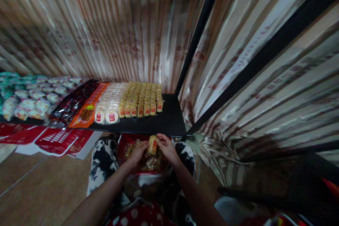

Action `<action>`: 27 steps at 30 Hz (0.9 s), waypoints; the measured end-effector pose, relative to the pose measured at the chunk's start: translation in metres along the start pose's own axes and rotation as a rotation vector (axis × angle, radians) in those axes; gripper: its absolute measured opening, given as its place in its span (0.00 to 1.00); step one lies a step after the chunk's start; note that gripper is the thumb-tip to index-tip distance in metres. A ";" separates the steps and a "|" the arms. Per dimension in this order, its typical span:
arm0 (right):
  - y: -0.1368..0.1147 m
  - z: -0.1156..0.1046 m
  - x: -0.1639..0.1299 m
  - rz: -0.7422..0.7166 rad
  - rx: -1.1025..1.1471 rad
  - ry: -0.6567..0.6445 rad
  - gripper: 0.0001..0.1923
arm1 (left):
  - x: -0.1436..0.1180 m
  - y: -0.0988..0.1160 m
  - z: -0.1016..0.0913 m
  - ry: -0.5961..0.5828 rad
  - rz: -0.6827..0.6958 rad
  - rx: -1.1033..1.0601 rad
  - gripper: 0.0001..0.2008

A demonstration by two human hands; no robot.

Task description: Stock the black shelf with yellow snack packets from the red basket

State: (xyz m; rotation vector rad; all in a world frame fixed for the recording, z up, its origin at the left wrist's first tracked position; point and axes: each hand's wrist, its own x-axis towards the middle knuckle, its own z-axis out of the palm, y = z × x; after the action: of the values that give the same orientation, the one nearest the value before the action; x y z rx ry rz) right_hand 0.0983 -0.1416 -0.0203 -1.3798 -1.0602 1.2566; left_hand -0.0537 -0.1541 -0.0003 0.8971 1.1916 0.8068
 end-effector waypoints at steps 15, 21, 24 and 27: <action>-0.016 0.002 -0.003 0.126 0.262 0.099 0.22 | 0.009 0.039 0.000 -0.148 -0.171 -0.307 0.13; -0.001 -0.002 -0.004 0.124 0.206 0.157 0.21 | 0.014 0.046 0.013 -0.019 -0.003 -0.126 0.14; -0.008 -0.011 -0.003 -0.109 -0.225 0.171 0.19 | 0.025 0.049 0.016 0.005 0.107 0.116 0.11; -0.025 -0.022 0.002 -0.369 -0.621 0.199 0.22 | 0.038 0.061 0.017 -0.036 0.255 0.377 0.09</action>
State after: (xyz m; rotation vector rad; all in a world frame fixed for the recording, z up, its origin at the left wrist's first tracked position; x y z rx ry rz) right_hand 0.1207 -0.1376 0.0043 -1.6191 -1.5512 0.5205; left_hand -0.0333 -0.0969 0.0409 1.3896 1.2337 0.7756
